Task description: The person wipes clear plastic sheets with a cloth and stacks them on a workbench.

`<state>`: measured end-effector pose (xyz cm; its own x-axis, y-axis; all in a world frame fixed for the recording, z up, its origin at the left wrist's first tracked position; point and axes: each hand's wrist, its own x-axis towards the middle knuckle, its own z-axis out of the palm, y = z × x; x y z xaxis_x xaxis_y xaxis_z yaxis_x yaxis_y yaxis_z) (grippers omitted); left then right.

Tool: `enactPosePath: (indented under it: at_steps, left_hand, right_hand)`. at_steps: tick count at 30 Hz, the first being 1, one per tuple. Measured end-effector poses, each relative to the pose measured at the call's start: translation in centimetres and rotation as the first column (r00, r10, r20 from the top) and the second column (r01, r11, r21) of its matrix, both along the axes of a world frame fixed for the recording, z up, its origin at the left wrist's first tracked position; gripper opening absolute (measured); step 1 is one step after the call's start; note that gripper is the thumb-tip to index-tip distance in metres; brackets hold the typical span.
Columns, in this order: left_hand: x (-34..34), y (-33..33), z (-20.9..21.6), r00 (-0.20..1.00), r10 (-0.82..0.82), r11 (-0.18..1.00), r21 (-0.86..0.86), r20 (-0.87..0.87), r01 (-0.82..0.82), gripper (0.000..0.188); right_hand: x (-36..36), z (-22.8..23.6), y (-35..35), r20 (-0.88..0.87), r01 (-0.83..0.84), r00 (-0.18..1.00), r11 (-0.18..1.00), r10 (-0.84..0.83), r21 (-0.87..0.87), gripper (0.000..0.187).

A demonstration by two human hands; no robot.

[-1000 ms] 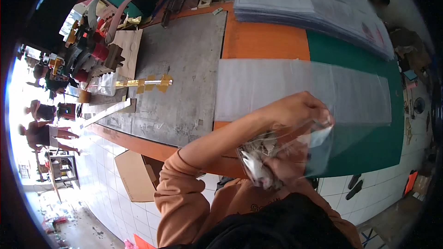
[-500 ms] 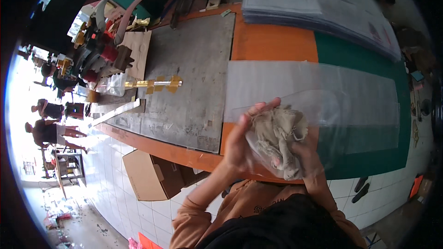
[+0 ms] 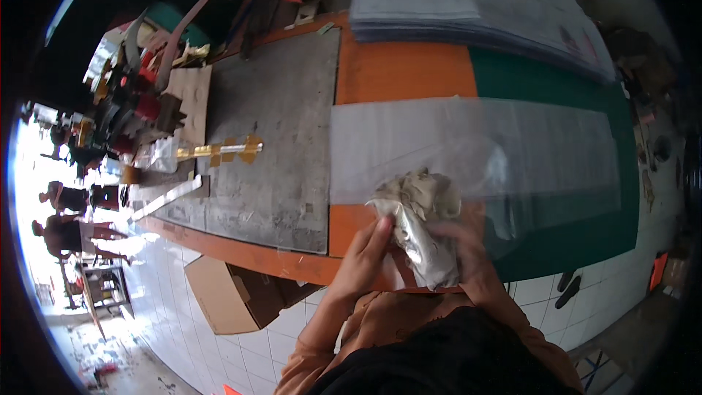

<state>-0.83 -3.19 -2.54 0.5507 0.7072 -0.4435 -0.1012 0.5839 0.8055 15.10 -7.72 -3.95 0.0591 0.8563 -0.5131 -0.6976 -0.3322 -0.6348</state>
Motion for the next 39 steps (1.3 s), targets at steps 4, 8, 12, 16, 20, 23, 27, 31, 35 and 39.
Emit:
enactPosePath:
  at_steps: [4, 8, 12, 16, 20, 23, 27, 31, 35, 39]
  left_hand:
    - [-4.1, -0.8, 0.6, 0.861, -0.207, 0.952, 0.107, -0.465, 0.287, 0.033]
    - [-7.0, -1.3, 1.3, 0.765, -0.282, 0.824, 0.263, -0.579, 0.502, 0.027]
    - [-8.8, -0.5, 3.2, 0.488, -0.410, 0.718, 0.058, -0.771, 0.694, 0.025]
    - [-11.6, 0.0, 2.7, 0.671, -0.424, 0.759, 0.166, -0.608, 0.630, 0.021]
    - [-12.7, 0.9, 3.3, 0.540, -0.427, 0.607, 0.212, -0.725, 0.766, 0.020]
    - [-13.9, 1.8, 3.3, 0.547, -0.446, 0.641, 0.173, -0.708, 0.747, 0.016]
    - [-18.0, 3.3, 1.4, 0.670, -0.395, 0.581, 0.394, -0.628, 0.712, 0.013]
    - [-20.0, 4.1, 2.0, 0.680, -0.314, 0.627, 0.393, -0.662, 0.673, 0.020]
    - [-20.3, 8.8, 2.6, 0.688, -0.301, 0.748, 0.285, -0.660, 0.600, 0.014]
    - [-14.2, 13.9, 5.1, -0.115, 0.714, 0.293, 0.146, -0.690, 0.945, 0.068]
  right_hand:
    - [1.2, 1.6, 1.5, -0.406, 0.078, 0.902, 0.981, -0.146, -0.180, 0.033]
    - [2.9, 1.6, 1.1, -0.416, 0.146, 0.880, 0.965, -0.227, -0.219, 0.034]
    - [6.0, -0.9, -0.6, -0.594, 0.122, 0.796, 0.992, -0.119, -0.035, 0.037]
    - [8.7, -1.3, -2.0, -0.608, 0.238, 0.764, 0.970, -0.217, -0.047, 0.039]
    - [11.7, -1.0, -3.5, -0.673, 0.486, 0.612, 0.869, -0.416, -0.095, 0.042]
    - [13.7, -0.7, -4.5, -0.573, 0.547, 0.688, 0.837, -0.445, 0.006, 0.039]
    - [16.9, -0.8, -5.2, -0.606, 0.654, 0.597, 0.756, -0.526, -0.011, 0.039]
    - [18.3, -0.8, -5.1, -0.529, 0.754, 0.539, 0.655, -0.656, -0.044, 0.045]
    - [15.5, -0.2, -4.2, -0.460, 0.734, 0.656, 0.648, -0.598, 0.203, 0.047]
    - [15.6, -1.4, -4.4, -0.405, 0.656, 0.750, 0.672, -0.524, 0.344, 0.049]
